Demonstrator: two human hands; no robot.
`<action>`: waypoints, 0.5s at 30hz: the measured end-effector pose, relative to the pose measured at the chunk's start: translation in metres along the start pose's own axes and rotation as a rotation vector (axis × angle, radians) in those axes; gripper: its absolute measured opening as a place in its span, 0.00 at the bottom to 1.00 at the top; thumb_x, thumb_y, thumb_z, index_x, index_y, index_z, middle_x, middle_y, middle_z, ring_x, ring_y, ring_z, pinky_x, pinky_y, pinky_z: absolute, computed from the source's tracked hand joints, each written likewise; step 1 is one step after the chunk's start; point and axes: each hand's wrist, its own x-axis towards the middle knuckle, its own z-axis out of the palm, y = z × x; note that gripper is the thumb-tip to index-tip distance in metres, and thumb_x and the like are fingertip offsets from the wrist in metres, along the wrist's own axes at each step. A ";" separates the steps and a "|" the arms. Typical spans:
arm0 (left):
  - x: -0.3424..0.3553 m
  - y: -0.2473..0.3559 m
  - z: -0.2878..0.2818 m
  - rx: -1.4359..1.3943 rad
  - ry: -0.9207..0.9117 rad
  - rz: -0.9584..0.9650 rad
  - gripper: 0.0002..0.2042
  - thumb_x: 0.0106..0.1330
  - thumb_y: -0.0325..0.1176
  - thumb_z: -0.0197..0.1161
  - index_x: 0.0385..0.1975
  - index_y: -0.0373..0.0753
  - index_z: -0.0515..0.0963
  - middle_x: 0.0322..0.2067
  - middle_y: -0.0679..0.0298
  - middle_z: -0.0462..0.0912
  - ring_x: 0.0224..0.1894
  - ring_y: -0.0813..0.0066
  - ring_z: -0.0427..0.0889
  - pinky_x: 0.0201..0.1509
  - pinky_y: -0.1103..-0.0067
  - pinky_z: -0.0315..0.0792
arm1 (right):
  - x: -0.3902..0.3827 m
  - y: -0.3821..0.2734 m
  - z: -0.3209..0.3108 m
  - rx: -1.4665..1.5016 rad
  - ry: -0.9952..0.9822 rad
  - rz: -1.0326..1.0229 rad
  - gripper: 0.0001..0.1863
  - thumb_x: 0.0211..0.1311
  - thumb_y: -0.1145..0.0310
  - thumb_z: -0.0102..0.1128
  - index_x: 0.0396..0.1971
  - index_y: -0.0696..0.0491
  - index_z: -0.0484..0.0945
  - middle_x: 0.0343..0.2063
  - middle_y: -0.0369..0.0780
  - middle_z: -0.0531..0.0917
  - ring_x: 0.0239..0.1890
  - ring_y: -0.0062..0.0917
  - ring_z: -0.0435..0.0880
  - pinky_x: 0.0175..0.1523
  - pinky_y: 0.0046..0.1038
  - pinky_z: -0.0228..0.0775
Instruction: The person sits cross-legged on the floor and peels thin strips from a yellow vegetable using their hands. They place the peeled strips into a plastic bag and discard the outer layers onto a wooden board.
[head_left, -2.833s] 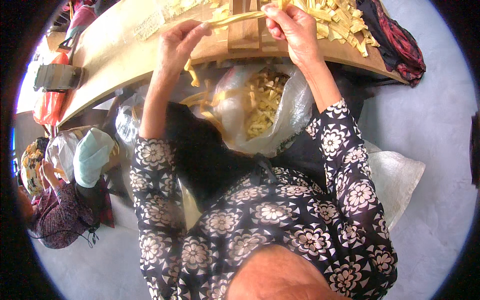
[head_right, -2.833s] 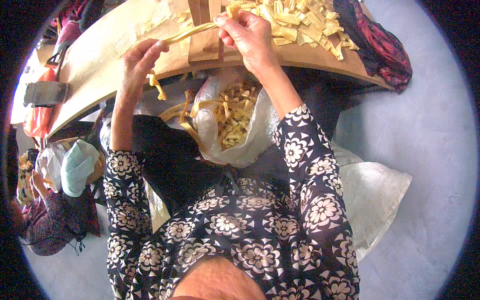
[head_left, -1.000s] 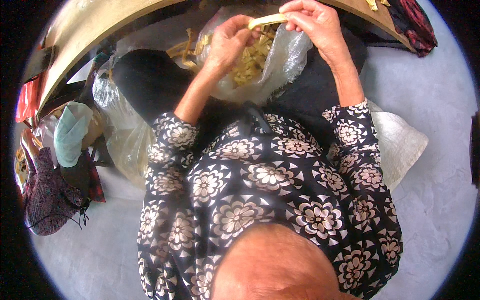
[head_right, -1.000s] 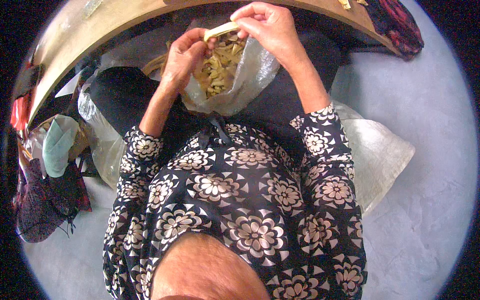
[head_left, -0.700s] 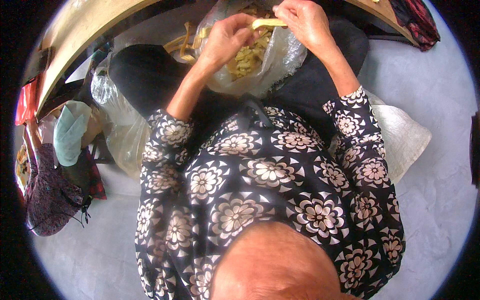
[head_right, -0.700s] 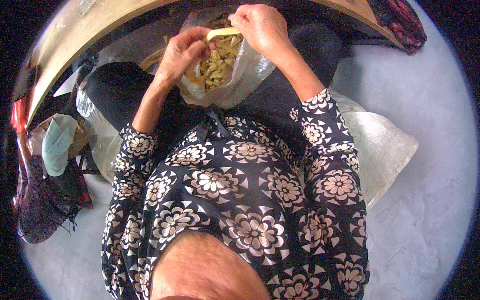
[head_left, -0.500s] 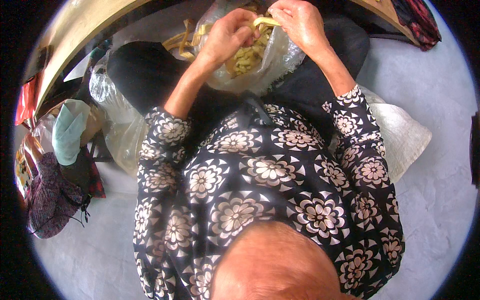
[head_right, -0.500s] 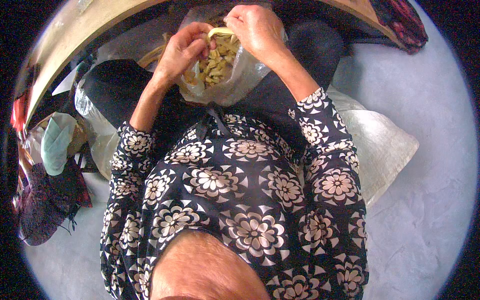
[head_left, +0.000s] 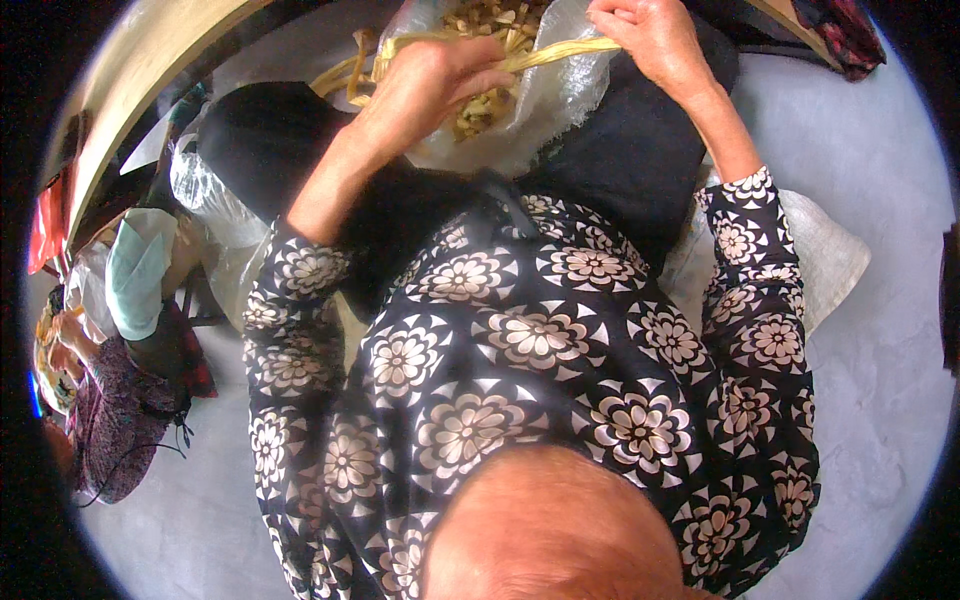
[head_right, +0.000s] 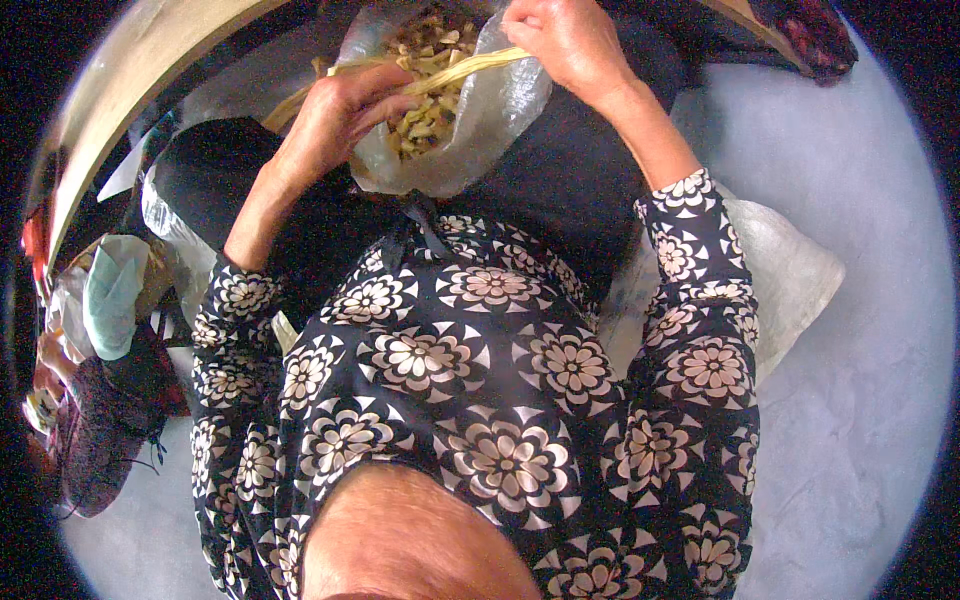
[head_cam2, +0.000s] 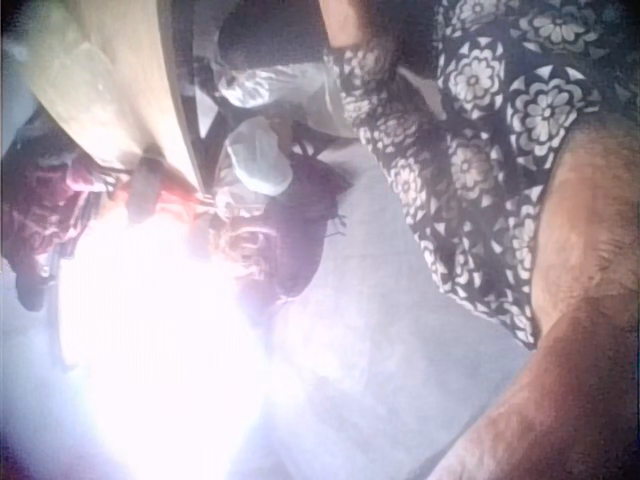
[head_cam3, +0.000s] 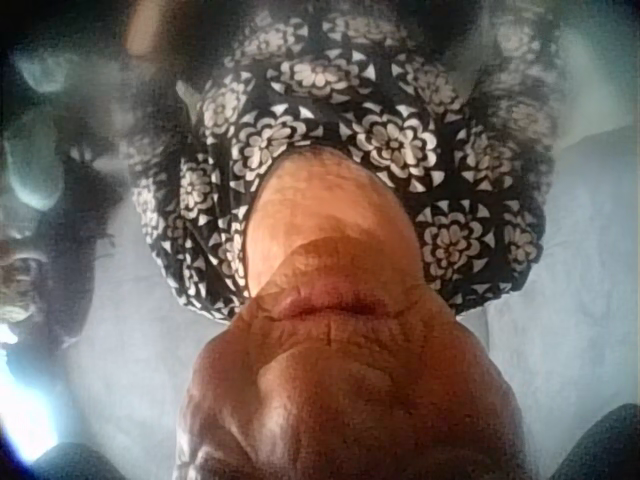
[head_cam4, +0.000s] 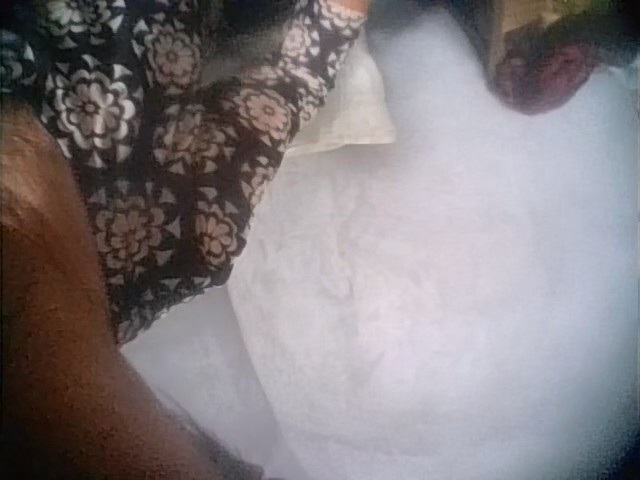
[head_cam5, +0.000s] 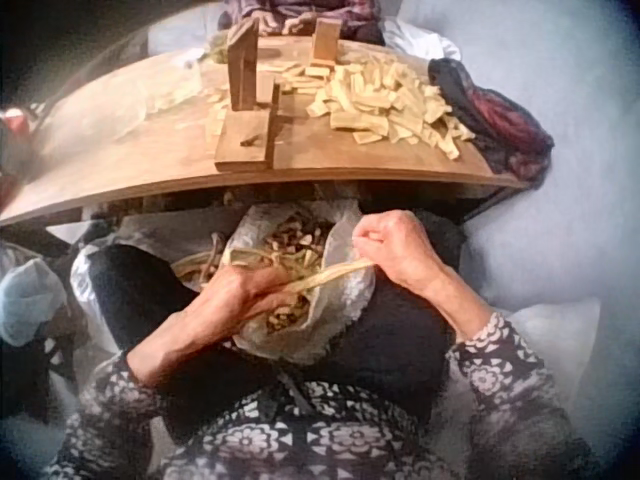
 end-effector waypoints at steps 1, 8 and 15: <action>-0.003 0.001 -0.001 -0.008 0.011 0.008 0.14 0.53 0.33 0.61 0.38 0.36 0.72 0.28 0.60 0.77 0.29 0.74 0.76 0.34 0.79 0.71 | -0.002 0.002 -0.001 0.028 -0.045 0.034 0.05 0.46 0.72 0.55 0.19 0.58 0.75 0.14 0.40 0.77 0.17 0.22 0.76 0.24 0.24 0.65; 0.000 -0.005 -0.019 -0.302 0.029 -0.070 0.09 0.58 0.35 0.58 0.33 0.36 0.76 0.30 0.70 0.77 0.33 0.84 0.72 0.38 0.85 0.67 | -0.022 0.018 0.021 0.367 -0.458 0.130 0.09 0.53 0.69 0.55 0.30 0.59 0.77 0.18 0.28 0.74 0.17 0.08 0.65 0.20 0.13 0.55; 0.012 -0.011 -0.003 -0.502 -0.052 -0.179 0.12 0.62 0.40 0.52 0.30 0.38 0.76 0.21 0.74 0.70 0.23 0.88 0.65 0.28 0.87 0.62 | -0.037 -0.040 0.022 1.070 -0.584 0.148 0.18 0.51 0.60 0.60 0.39 0.56 0.76 0.26 0.31 0.78 0.15 0.05 0.61 0.17 0.10 0.49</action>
